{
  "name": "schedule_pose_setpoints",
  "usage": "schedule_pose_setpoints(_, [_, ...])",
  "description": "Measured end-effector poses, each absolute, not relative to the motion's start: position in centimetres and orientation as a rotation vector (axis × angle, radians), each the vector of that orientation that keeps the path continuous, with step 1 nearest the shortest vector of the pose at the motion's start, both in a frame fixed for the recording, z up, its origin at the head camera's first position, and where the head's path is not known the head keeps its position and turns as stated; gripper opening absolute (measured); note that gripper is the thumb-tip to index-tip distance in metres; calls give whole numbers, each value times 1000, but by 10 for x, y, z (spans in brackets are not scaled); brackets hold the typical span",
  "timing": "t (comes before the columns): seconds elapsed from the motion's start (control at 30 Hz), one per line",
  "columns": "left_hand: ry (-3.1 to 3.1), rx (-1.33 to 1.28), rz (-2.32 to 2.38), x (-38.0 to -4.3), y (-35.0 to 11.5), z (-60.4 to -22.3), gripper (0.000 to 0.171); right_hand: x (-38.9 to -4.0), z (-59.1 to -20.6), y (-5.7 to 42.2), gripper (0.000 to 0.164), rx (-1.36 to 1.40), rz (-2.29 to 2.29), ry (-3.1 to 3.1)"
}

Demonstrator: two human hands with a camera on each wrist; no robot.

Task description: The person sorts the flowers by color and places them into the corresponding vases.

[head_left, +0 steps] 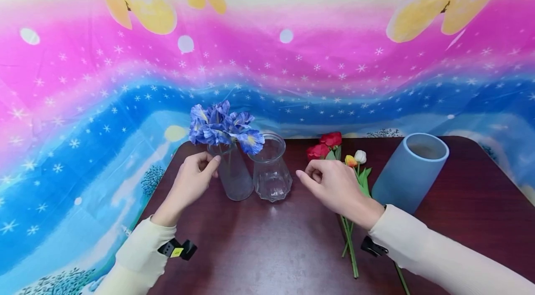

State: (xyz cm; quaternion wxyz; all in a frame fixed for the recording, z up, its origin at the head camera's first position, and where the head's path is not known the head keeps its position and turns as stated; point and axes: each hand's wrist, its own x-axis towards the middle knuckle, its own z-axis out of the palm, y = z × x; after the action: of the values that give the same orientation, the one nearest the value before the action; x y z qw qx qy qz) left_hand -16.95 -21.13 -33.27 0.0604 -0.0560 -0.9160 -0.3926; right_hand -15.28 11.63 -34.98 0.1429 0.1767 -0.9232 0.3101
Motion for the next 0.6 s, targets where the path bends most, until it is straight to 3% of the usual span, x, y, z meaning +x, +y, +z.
schedule_pose_setpoints(0.6, [-2847, -238, -1261, -165, -165, -339, 27, -148, -359, 138, 25, 455, 856, -2676])
